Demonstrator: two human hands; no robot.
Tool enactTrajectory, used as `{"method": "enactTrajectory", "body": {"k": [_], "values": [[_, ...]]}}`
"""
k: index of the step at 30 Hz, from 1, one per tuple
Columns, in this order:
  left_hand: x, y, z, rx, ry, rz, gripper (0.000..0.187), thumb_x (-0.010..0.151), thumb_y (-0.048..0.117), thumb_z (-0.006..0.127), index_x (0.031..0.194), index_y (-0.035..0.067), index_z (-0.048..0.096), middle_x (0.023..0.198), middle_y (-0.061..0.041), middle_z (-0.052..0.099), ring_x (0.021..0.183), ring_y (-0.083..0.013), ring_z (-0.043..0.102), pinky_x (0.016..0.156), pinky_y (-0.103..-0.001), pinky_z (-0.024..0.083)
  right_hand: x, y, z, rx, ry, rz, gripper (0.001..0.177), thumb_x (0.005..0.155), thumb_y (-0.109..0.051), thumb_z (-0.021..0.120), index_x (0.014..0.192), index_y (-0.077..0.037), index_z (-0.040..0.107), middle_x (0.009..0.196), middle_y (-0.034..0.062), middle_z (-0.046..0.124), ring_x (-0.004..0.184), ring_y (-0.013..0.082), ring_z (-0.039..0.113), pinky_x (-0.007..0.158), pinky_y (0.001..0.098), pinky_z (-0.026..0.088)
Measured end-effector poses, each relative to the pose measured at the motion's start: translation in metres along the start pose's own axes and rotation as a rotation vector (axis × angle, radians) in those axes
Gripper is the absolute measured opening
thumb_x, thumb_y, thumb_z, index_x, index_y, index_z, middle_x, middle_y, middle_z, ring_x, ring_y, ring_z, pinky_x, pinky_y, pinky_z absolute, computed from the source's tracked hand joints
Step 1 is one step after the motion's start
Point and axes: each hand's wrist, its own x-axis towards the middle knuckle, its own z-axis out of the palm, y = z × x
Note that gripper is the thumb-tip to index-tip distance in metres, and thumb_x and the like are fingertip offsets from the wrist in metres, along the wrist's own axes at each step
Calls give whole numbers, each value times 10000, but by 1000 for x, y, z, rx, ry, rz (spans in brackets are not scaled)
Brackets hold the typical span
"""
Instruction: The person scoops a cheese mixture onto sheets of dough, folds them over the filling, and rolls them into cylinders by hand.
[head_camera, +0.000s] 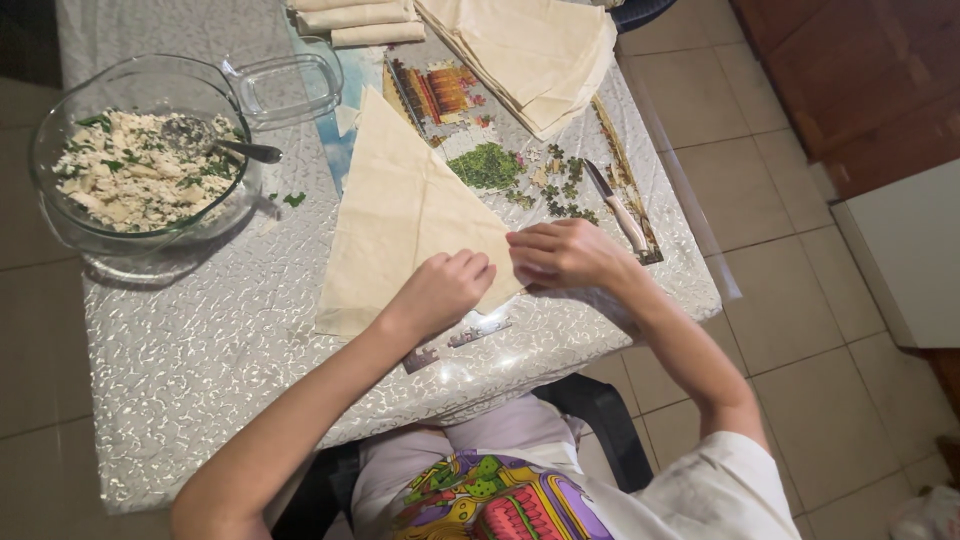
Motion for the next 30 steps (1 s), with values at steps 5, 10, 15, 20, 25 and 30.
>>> {"method": "enactTrajectory", "body": {"k": [5, 10, 15, 20, 25, 30], "values": [[-5, 4, 21, 153, -141, 16, 140, 799, 101, 635, 925, 50, 665, 865, -35, 622, 839, -178, 660, 610, -309, 536, -10, 5, 12, -37, 0, -31, 194, 852, -185, 803, 993, -69, 738, 1149, 101, 765, 1010, 243, 759, 839, 362, 640], [0, 1, 15, 1, -17, -75, 225, 811, 86, 663, 1031, 39, 676, 861, -54, 646, 793, -199, 687, 613, -339, 559, 20, -9, -6, -50, 30, 30, 407, 804, -292, 807, 1113, -31, 759, 1140, 116, 761, 972, 256, 762, 805, 385, 630], [13, -1, -24, -533, -64, -690, 253, 958, 192, 619, 1198, 122, 658, 908, -74, 756, 786, -281, 751, 685, -423, 593, 15, 11, 39, 155, -16, 209, 137, 894, -140, 794, 1027, -107, 792, 1015, 82, 790, 839, 192, 749, 704, 323, 623], [-6, -2, -27, -496, 60, -734, 462, 852, 331, 751, 1209, 74, 610, 946, -99, 735, 860, -267, 736, 702, -406, 595, 53, 18, 40, 156, 75, 157, 76, 905, -106, 777, 977, -82, 768, 964, 78, 777, 804, 192, 727, 690, 328, 612], [-26, 4, -40, -353, -61, -921, 302, 869, 310, 741, 1103, 122, 707, 928, -46, 741, 896, -234, 724, 750, -385, 578, 91, 3, 19, 33, 86, 28, 82, 882, -129, 788, 913, -63, 751, 909, 71, 760, 805, 225, 722, 711, 369, 602], [-24, 3, -53, -528, -69, -1138, 217, 867, 316, 748, 963, 121, 758, 810, -30, 765, 755, -206, 745, 666, -364, 573, 105, -1, 15, 54, 189, 51, 250, 884, -154, 775, 1105, -68, 697, 1222, 108, 713, 1051, 251, 700, 879, 378, 616]]}}
